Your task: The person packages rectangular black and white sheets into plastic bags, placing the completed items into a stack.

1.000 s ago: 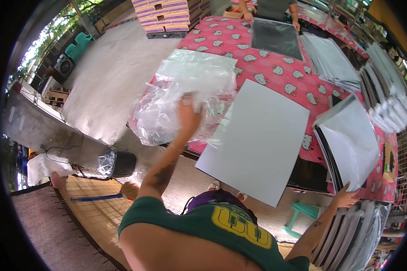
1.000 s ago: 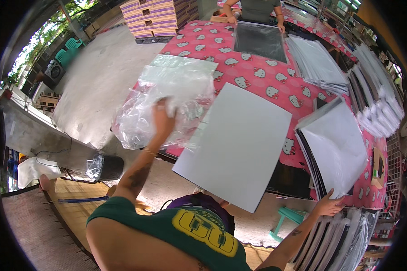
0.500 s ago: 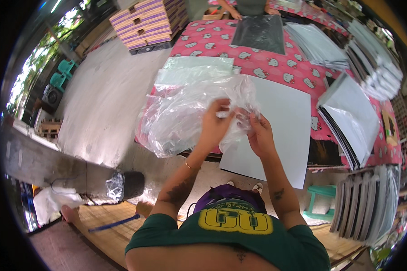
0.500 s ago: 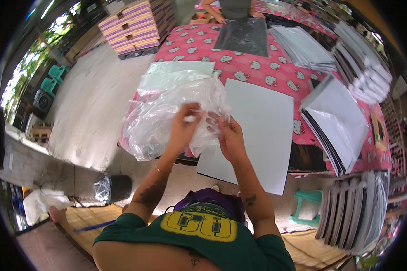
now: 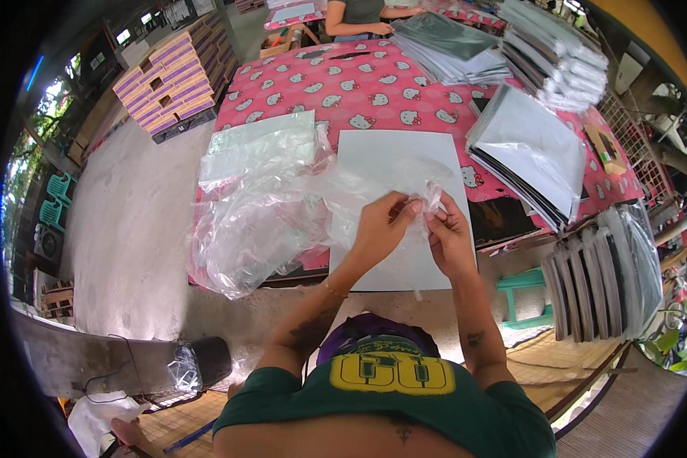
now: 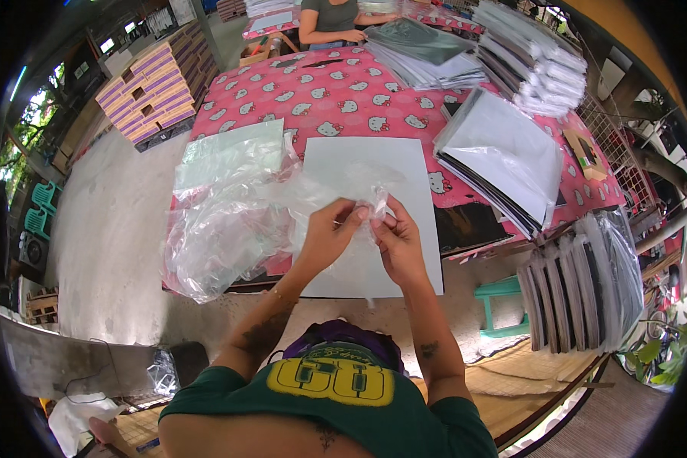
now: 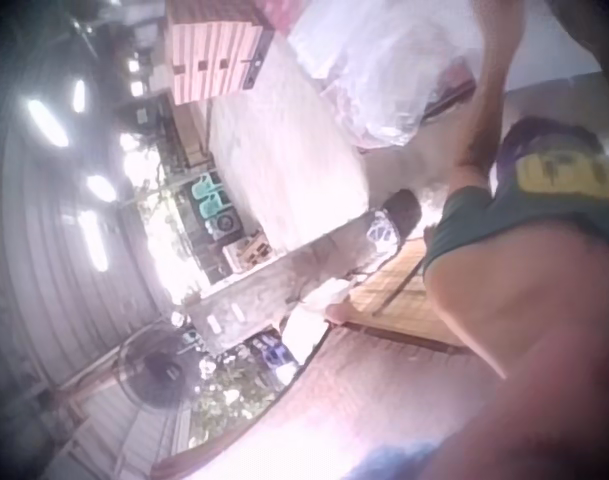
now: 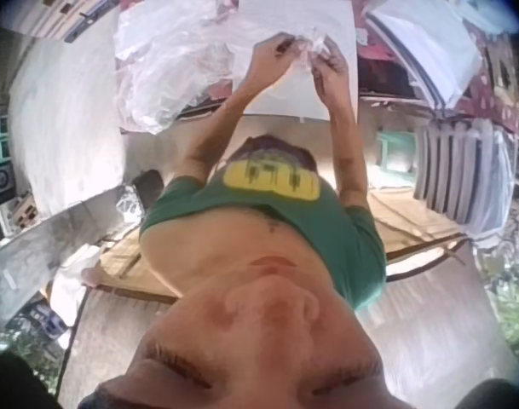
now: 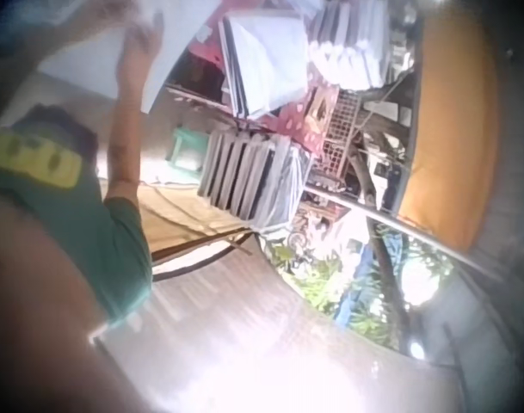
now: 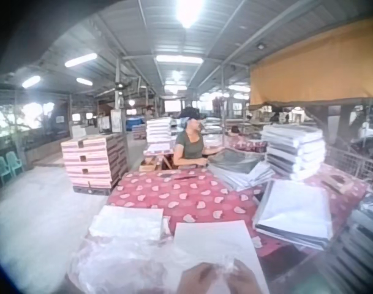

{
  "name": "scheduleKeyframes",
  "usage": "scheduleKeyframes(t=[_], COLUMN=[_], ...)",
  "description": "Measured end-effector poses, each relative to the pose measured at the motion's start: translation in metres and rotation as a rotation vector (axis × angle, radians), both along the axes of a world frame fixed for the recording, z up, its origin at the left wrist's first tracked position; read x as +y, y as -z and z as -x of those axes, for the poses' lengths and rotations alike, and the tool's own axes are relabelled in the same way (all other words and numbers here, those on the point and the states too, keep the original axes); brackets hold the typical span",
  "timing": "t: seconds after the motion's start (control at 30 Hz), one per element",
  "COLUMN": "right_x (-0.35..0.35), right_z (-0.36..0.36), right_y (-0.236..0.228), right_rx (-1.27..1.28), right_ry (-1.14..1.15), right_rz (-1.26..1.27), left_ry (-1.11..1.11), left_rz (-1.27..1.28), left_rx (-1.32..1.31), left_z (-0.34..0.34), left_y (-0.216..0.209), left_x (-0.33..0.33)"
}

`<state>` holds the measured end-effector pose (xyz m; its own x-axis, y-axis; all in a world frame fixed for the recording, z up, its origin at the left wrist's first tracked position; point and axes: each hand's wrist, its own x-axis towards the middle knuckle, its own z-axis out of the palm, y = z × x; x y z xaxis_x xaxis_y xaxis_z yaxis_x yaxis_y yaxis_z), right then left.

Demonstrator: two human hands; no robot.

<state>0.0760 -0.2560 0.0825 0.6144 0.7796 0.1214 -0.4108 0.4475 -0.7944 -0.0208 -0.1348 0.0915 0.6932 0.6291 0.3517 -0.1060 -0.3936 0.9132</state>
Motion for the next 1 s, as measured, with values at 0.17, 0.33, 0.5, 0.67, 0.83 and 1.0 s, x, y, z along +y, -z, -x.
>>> scheduleKeyframes(t=[0.17,0.33,0.5,0.67,0.83,1.0], right_x=[-0.045,-0.062,-0.078,-0.096,-0.118,-0.107], right_z=[-0.013,0.001,0.020,0.014,-0.031,-0.058], right_y=[0.011,0.013,0.008,0.013,0.037,-0.022], right_rx=[-0.052,0.029,0.130,0.320,0.342,-0.742], right_ry=[0.203,0.038,0.004,-0.097,-0.422,-0.598], right_rz=[0.036,0.023,-0.025,0.025,-0.085,0.033], left_ry=[-0.326,-0.111,-0.398,-0.556,-0.206,0.220], left_rz=[-0.055,0.088,-0.182,0.070,0.436,0.131], left_rx=[0.063,-0.017,-0.025,-0.100,0.090,0.023], left_z=[0.012,0.004,0.015,0.047,0.099,0.104], left_y=[0.038,-0.002,0.048,0.058,0.033,-0.033], left_x=[0.023,-0.055,-0.050,-0.013,-0.034,-0.021])
